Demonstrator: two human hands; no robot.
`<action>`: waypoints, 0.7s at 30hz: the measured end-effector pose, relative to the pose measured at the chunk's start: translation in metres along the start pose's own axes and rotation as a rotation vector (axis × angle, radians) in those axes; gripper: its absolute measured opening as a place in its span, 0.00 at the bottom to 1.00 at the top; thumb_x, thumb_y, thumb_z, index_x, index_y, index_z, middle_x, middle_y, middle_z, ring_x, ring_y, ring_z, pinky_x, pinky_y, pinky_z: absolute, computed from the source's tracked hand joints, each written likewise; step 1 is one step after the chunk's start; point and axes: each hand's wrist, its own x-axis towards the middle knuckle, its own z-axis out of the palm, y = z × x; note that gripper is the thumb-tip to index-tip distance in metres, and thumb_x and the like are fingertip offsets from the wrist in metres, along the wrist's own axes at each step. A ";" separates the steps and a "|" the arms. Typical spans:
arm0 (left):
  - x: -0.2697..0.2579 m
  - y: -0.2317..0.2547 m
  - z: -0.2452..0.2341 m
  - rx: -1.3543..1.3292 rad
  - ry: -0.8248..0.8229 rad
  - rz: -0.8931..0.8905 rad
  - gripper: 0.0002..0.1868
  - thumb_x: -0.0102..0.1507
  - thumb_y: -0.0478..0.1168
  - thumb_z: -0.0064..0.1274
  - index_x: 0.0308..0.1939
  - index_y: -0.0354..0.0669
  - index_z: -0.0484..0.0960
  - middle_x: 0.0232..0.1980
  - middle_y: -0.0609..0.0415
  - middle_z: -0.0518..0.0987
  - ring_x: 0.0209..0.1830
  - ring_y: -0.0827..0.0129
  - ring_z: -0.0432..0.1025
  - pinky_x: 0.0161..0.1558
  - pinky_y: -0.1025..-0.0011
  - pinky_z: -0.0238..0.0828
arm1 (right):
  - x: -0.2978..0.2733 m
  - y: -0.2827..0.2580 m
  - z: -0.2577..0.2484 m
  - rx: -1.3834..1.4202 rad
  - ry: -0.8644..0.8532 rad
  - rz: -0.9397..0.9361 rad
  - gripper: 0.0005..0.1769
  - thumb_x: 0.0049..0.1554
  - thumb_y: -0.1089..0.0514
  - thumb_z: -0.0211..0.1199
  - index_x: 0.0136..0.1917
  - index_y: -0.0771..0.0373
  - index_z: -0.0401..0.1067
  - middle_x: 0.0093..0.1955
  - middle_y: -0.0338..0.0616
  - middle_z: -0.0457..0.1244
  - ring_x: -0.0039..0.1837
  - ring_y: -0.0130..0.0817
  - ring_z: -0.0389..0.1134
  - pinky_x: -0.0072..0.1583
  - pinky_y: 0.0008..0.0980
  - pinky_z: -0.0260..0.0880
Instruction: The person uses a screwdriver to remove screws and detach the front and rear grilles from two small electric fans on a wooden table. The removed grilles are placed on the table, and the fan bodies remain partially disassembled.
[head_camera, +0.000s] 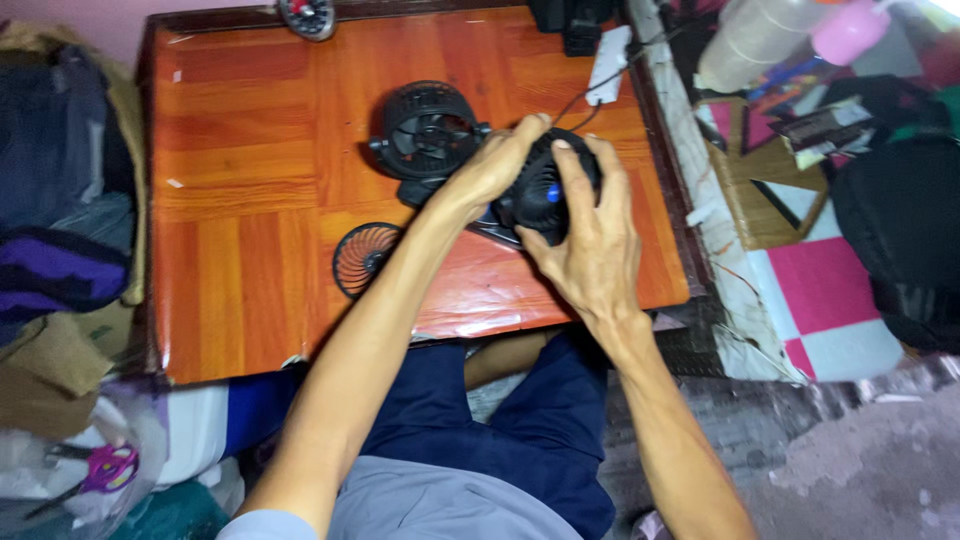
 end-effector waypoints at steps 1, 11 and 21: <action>-0.001 -0.001 -0.002 -0.010 0.000 0.008 0.30 0.65 0.59 0.39 0.49 0.36 0.83 0.46 0.48 0.85 0.44 0.67 0.78 0.48 0.68 0.73 | 0.000 -0.001 0.001 -0.009 0.005 -0.006 0.53 0.42 0.62 0.82 0.77 0.58 0.60 0.76 0.60 0.52 0.73 0.63 0.59 0.70 0.51 0.67; 0.003 -0.009 0.007 0.088 0.114 0.077 0.35 0.63 0.61 0.38 0.52 0.32 0.81 0.51 0.44 0.84 0.51 0.63 0.76 0.55 0.68 0.69 | -0.004 0.004 0.003 -0.072 0.063 -0.028 0.52 0.40 0.61 0.83 0.73 0.60 0.61 0.73 0.59 0.52 0.70 0.63 0.58 0.67 0.54 0.67; 0.002 -0.006 0.006 0.123 0.178 0.027 0.33 0.64 0.60 0.35 0.42 0.29 0.79 0.42 0.40 0.84 0.44 0.59 0.76 0.51 0.64 0.70 | 0.007 0.017 -0.007 0.015 -0.051 -0.083 0.52 0.40 0.60 0.82 0.74 0.62 0.61 0.73 0.61 0.52 0.72 0.62 0.61 0.66 0.50 0.71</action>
